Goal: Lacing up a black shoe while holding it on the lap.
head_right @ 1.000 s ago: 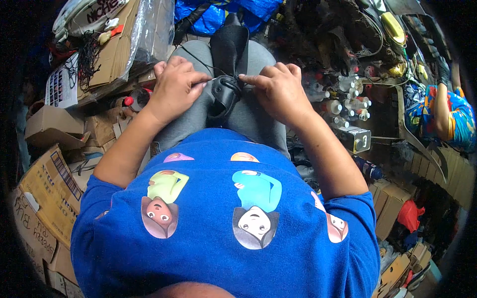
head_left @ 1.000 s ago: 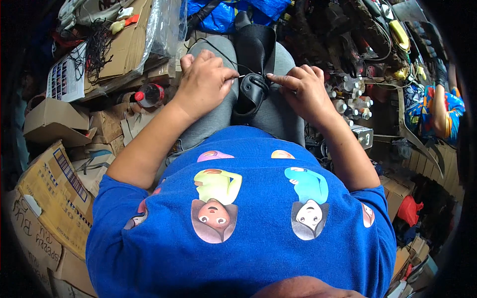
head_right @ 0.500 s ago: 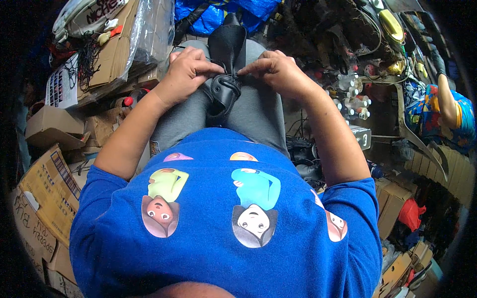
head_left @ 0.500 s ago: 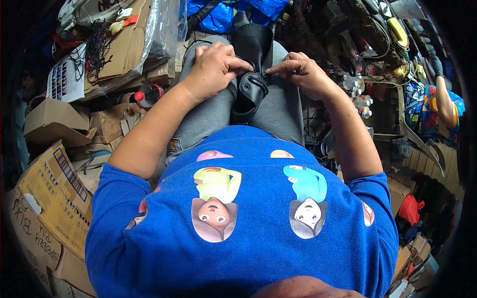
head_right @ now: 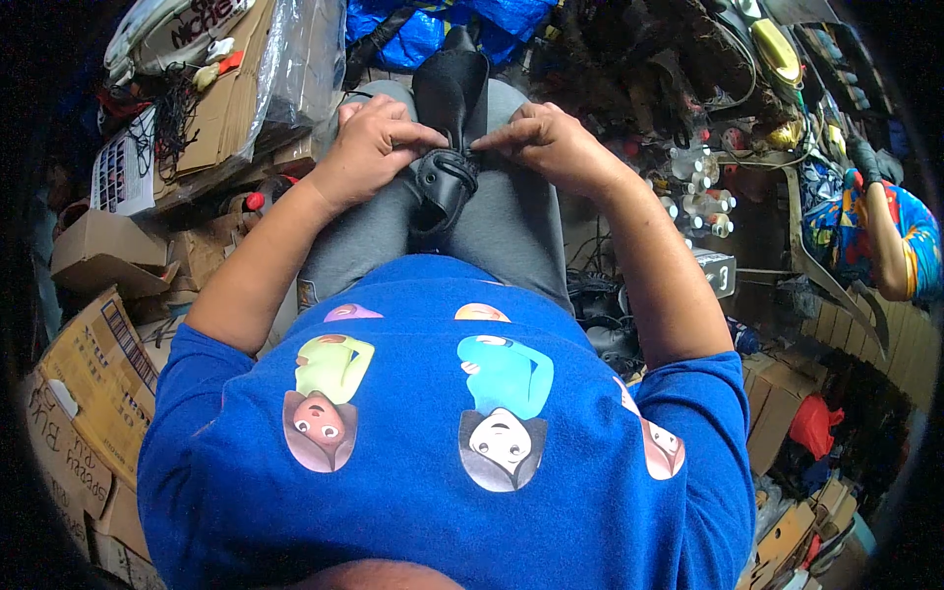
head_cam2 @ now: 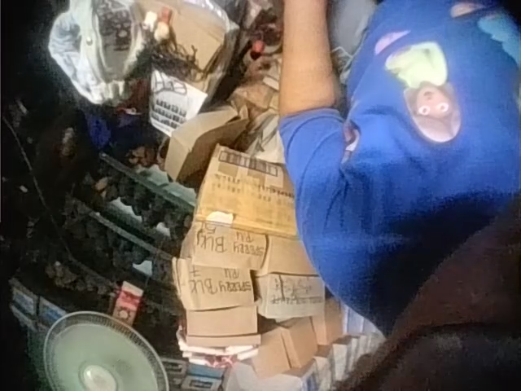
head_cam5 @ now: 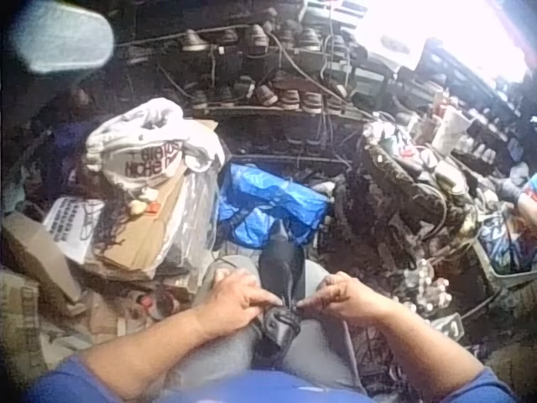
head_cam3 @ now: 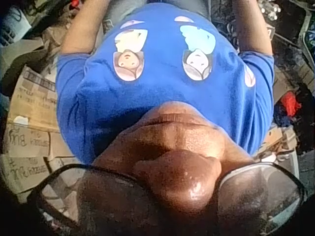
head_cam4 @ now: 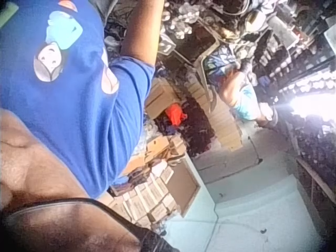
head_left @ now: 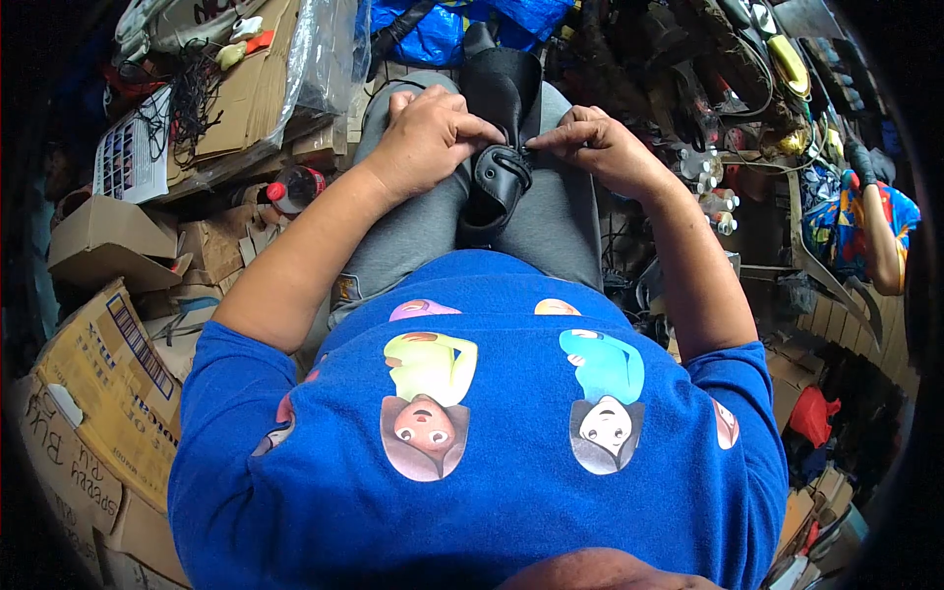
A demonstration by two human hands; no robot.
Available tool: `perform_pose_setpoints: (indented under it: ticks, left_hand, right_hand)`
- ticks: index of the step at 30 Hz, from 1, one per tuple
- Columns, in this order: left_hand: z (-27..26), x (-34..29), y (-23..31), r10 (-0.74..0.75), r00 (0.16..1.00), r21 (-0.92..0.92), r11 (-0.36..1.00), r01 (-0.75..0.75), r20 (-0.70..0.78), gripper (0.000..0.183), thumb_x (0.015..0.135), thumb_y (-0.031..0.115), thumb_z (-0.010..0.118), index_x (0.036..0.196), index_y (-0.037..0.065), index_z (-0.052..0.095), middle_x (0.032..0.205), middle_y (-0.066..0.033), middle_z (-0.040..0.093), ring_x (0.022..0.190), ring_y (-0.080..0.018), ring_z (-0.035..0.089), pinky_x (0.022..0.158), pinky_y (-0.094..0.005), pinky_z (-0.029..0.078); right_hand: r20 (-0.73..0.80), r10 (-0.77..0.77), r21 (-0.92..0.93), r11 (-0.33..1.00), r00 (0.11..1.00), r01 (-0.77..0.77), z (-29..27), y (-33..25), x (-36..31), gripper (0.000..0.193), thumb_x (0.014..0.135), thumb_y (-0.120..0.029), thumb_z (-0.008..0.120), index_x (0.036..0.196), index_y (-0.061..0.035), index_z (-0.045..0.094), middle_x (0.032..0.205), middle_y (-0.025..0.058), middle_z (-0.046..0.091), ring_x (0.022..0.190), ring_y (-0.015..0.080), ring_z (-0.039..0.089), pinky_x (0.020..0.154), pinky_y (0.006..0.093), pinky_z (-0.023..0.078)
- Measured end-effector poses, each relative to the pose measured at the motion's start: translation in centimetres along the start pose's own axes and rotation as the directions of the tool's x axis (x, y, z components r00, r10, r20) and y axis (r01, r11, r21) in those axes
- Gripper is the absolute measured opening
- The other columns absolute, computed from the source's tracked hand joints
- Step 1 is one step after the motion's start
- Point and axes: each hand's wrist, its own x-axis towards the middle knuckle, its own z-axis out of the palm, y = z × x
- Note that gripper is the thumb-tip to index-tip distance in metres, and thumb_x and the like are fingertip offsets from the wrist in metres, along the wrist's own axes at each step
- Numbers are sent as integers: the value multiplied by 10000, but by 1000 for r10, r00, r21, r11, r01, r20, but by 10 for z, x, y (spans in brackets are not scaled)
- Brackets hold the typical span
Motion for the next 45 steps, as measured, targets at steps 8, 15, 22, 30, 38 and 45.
perform_pose_setpoints:
  ticks: [8,15,22,30,38,45]
  left_hand:
    - [-2,17,-2,46,995,15,999,-47,93,245,725,94,662,913,238,724,764,29,526,894,-167,504,844,-360,265]
    - [-11,1,4,85,996,46,995,-86,39,285,743,97,662,971,258,723,796,28,540,918,-171,510,830,-367,276]
    - [-9,6,5,83,995,46,995,-85,56,255,743,121,688,969,234,722,805,25,567,897,-182,515,828,-369,280]
    - [-4,-6,9,-36,998,-23,999,35,-45,235,745,121,684,960,210,717,815,43,628,931,-163,528,880,-354,272]
    - [0,6,19,-284,954,-8,958,286,91,187,758,176,668,944,184,687,815,55,659,944,-142,531,861,-357,259]
    - [1,20,21,-315,928,-117,933,341,197,169,754,281,686,877,166,689,814,14,667,893,-161,576,834,-356,281]
  right_hand:
    - [75,41,91,995,996,-48,-2,-1,5,446,707,59,543,1048,-168,721,778,-20,503,850,130,467,834,258,390]
    - [-42,-8,-132,991,999,2,1,-8,-6,407,730,-16,606,1045,-249,719,823,42,607,841,200,550,826,309,445]
    - [-45,40,-11,999,998,-40,7,-5,-5,378,752,-69,649,1082,-248,703,807,43,608,841,200,549,832,330,447]
    - [-94,134,115,986,987,-123,14,-19,-13,358,784,-50,676,1123,-166,683,795,-1,570,813,108,509,766,253,442]
    - [-122,239,357,916,963,-182,27,-14,-6,277,813,-34,663,1085,-84,682,810,10,670,735,50,571,693,216,478]
    - [-158,297,348,909,942,-228,28,-10,8,188,781,-126,729,943,-39,689,810,27,685,731,62,595,693,242,491]
